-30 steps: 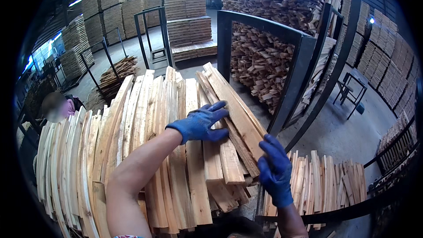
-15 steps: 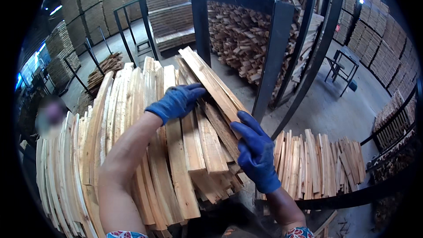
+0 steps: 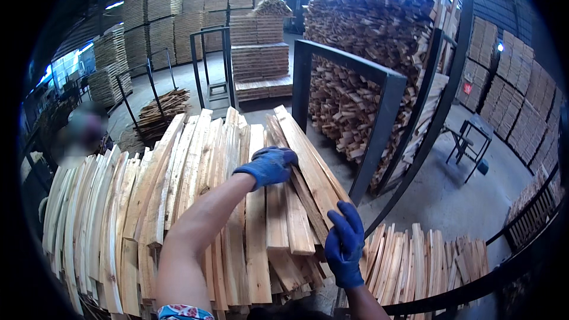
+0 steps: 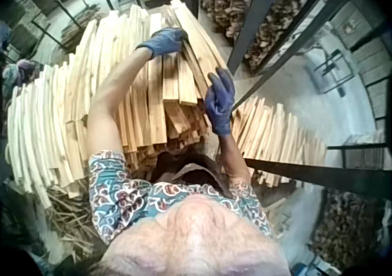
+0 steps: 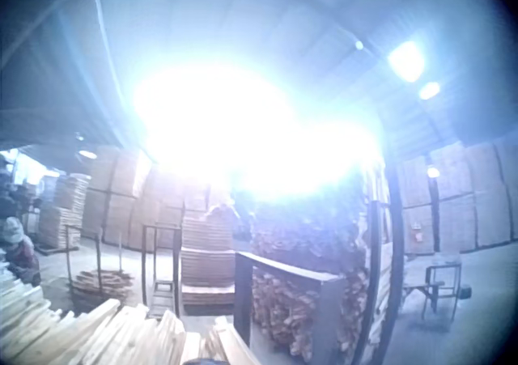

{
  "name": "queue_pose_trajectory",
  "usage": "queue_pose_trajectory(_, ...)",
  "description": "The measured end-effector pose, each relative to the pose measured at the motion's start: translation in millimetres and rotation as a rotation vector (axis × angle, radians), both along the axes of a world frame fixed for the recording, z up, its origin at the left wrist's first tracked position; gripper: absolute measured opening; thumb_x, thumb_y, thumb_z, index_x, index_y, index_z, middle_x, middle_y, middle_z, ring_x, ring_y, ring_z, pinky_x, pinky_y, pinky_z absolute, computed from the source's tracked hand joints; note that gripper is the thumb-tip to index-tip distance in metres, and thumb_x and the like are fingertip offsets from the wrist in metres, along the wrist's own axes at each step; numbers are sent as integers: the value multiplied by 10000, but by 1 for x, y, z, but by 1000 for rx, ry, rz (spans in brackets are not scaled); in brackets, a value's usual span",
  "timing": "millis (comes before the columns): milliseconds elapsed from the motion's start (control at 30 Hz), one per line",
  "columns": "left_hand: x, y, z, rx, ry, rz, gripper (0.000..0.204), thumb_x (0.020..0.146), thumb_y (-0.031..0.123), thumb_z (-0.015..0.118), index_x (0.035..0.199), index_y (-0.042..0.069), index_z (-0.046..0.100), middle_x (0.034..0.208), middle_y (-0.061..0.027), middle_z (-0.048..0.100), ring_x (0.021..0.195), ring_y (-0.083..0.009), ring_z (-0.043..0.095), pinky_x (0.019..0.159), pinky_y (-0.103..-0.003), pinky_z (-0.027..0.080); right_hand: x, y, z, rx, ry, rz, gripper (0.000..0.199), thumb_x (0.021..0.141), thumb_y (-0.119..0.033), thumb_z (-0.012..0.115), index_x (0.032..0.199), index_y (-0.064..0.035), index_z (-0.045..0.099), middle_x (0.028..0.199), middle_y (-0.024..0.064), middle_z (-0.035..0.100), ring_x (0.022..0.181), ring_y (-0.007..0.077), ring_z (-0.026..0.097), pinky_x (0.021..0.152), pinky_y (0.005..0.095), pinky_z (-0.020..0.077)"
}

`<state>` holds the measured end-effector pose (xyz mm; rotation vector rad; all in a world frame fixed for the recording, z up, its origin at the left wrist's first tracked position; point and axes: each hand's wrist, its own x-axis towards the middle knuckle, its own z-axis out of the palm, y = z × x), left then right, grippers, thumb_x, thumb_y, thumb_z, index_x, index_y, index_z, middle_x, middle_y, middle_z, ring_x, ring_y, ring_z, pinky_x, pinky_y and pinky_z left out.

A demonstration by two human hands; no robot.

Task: The person picks up wooden planks from a large pile and places them into a metal hopper. The person wears blue gloves and works in a warehouse filled with stacks of lumber.

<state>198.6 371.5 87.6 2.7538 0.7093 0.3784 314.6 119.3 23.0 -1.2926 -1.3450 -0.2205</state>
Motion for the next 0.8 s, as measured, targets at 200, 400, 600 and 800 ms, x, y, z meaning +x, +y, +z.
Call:
queue_pose_trajectory(200, 32, -14, -5, -80, 50, 69, 483, 872, 455, 501, 1218, 128, 583, 1286, -88, 572, 1292, -417, 397, 1104, -523, 240, 18, 5, 7, 18, -316, 8, 371, 781, 7, 520, 1100, -103, 675, 1216, 153, 632, 1158, 392, 568, 1003, 487, 424)
queue_pose_trajectory(400, 32, -18, -28, 251, 92, 290, 451, 783, 333, 537, 1179, 118, 550, 1192, -174, 592, 1134, -378, 494, 1036, -487, 297, 40, 31, 40, -83, -374, -33, 311, 783, -51, 550, 1063, -77, 683, 1171, 136, 660, 1142, 359, 577, 996, 471, 422)
queue_pose_trajectory(600, 54, -21, -26, 57, 40, 311, 654, 840, 371, 485, 1443, 134, 400, 1452, -126, 433, 1398, -385, 289, 1142, -545, 155, 35, 33, 17, -13, -363, -146, 271, 850, -96, 575, 1096, 5, 628, 1227, 214, 594, 1200, 426, 507, 1028, 495, 391)
queue_pose_trajectory(800, -16, -32, 32, 179, 91, 241, 645, 814, 522, 544, 1363, 186, 505, 1382, -145, 488, 1314, -356, 406, 1076, -544, 267, 18, -1, 49, 4, -406, -150, 328, 879, -126, 595, 1176, 11, 624, 1272, 222, 575, 1206, 388, 525, 1034, 466, 386)
